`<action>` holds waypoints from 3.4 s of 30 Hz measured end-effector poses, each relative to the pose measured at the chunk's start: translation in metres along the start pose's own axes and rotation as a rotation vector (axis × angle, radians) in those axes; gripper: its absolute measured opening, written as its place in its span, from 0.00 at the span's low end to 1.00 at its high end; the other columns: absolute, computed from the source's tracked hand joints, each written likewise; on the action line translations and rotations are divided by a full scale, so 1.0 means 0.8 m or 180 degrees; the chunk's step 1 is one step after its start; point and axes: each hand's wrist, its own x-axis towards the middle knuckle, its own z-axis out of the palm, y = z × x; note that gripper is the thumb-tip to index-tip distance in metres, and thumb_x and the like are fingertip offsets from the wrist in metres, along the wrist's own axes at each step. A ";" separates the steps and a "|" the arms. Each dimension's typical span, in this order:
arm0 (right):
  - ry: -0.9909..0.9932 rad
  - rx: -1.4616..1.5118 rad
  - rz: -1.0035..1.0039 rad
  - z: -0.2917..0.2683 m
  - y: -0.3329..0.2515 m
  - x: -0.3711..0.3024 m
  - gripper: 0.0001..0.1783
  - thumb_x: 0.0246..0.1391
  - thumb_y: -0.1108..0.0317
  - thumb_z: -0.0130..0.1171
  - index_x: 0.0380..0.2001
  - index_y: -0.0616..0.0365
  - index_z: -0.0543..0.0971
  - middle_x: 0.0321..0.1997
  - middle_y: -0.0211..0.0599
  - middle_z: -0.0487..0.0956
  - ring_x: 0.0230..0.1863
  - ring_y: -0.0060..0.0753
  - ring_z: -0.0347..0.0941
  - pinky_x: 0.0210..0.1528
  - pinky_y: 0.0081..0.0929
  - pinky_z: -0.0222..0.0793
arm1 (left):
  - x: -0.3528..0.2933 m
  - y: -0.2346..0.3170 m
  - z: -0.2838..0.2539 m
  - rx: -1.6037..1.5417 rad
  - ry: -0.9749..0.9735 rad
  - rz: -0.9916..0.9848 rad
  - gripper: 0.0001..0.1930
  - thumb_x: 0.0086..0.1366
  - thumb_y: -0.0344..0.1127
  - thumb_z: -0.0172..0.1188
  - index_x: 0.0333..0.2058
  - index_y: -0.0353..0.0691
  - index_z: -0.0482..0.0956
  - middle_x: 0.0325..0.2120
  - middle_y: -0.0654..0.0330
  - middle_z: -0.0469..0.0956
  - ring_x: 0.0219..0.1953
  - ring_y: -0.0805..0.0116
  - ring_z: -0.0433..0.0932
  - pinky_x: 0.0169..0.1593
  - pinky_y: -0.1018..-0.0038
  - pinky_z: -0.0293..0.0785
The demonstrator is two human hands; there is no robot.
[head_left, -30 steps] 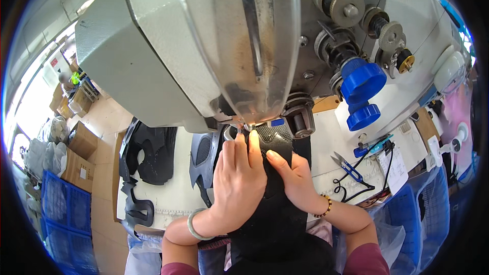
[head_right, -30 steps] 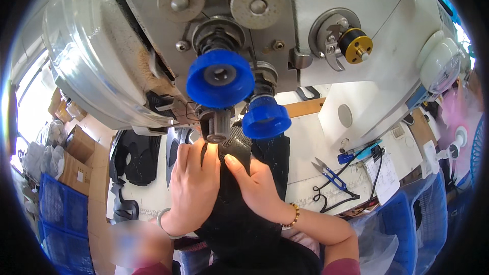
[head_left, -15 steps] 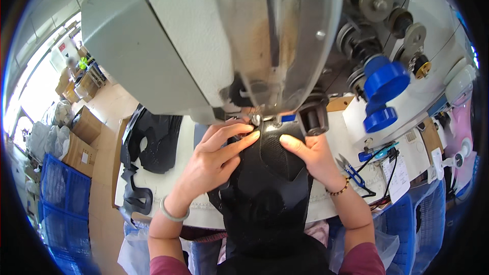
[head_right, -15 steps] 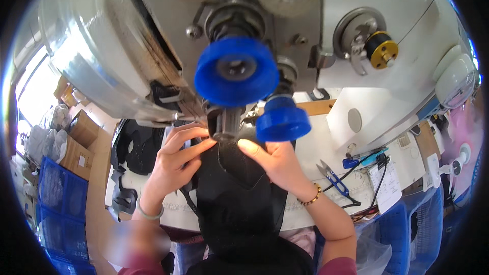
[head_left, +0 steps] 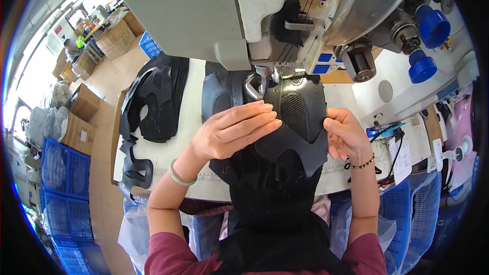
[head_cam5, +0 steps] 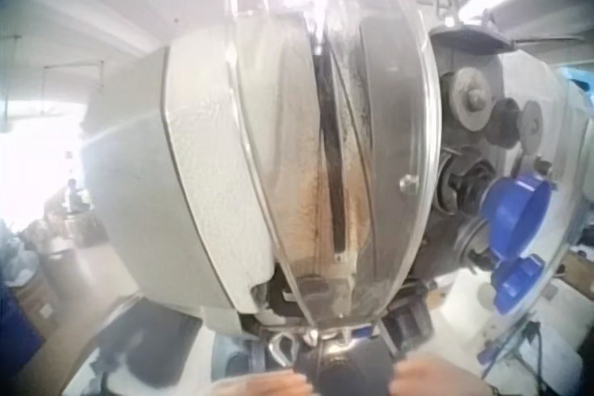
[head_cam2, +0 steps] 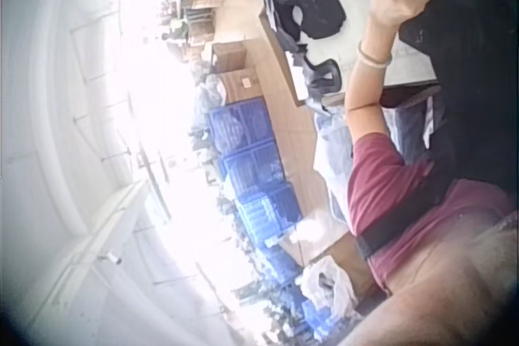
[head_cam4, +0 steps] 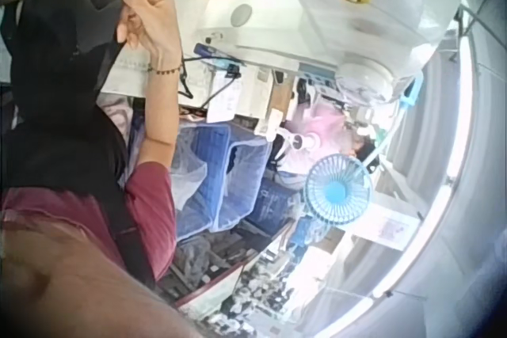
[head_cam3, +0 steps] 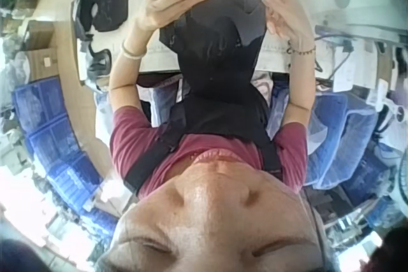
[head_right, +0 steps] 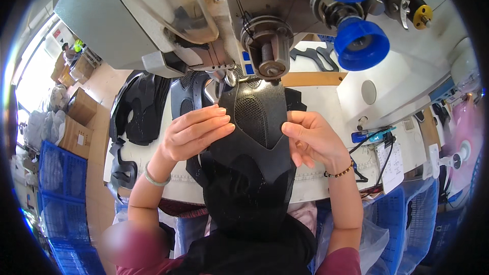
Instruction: The person aligns pieces of black shoe material by hand and feeds them under the needle of a sewing machine, stitching the parts together along the edges while repositioning and rotating the material.
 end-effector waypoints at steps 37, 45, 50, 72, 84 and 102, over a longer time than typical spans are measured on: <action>0.0666 -0.0076 -0.0841 -0.013 -0.009 0.035 0.10 0.45 0.74 0.65 0.30 0.64 0.74 0.20 0.29 0.73 0.10 0.18 0.68 0.09 0.11 0.62 | 0.014 -0.007 0.025 0.0185 0.0422 -0.0628 0.23 0.37 0.20 0.60 0.38 0.35 0.81 0.39 0.60 0.75 0.41 0.62 0.76 0.45 0.71 0.76; 0.0660 -0.0488 -0.0974 -0.003 0.002 0.027 0.07 0.50 0.70 0.59 0.28 0.66 0.78 0.20 0.32 0.76 0.08 0.17 0.66 0.08 0.11 0.60 | 0.043 0.005 -0.017 0.0011 -0.0277 -0.0959 0.20 0.41 0.37 0.68 0.36 0.37 0.80 0.35 0.58 0.76 0.37 0.63 0.76 0.40 0.71 0.71; 0.0689 -0.0193 -0.0953 0.011 -0.003 0.021 0.07 0.52 0.71 0.57 0.29 0.65 0.77 0.22 0.32 0.76 0.08 0.16 0.66 0.08 0.10 0.60 | 0.056 0.028 -0.007 0.0765 -0.0401 -0.1037 0.12 0.46 0.36 0.69 0.31 0.42 0.81 0.31 0.61 0.73 0.35 0.62 0.74 0.42 0.65 0.70; 0.1089 -0.0138 -0.1180 0.060 0.014 0.019 0.13 0.54 0.66 0.58 0.21 0.63 0.74 0.14 0.30 0.72 0.07 0.15 0.61 0.09 0.12 0.52 | 0.038 -0.003 -0.012 -0.0120 -0.0341 -0.1782 0.08 0.42 0.28 0.70 0.24 0.36 0.80 0.33 0.56 0.75 0.36 0.57 0.76 0.38 0.70 0.73; 0.1050 -0.0235 -0.1209 0.063 0.029 0.016 0.14 0.57 0.62 0.55 0.25 0.61 0.71 0.18 0.31 0.73 0.11 0.13 0.63 0.11 0.11 0.54 | 0.026 0.091 0.027 0.0505 -0.0754 -0.1494 0.25 0.46 0.27 0.60 0.48 0.40 0.72 0.52 0.53 0.67 0.56 0.56 0.66 0.47 0.63 0.67; 0.0083 0.0808 -0.1024 0.062 0.053 0.014 0.12 0.57 0.65 0.56 0.36 0.59 0.66 0.25 0.29 0.71 0.12 0.14 0.65 0.11 0.10 0.55 | 0.022 0.083 0.050 0.0543 0.0089 -0.1410 0.23 0.44 0.19 0.56 0.44 0.33 0.72 0.43 0.50 0.71 0.48 0.50 0.72 0.51 0.63 0.68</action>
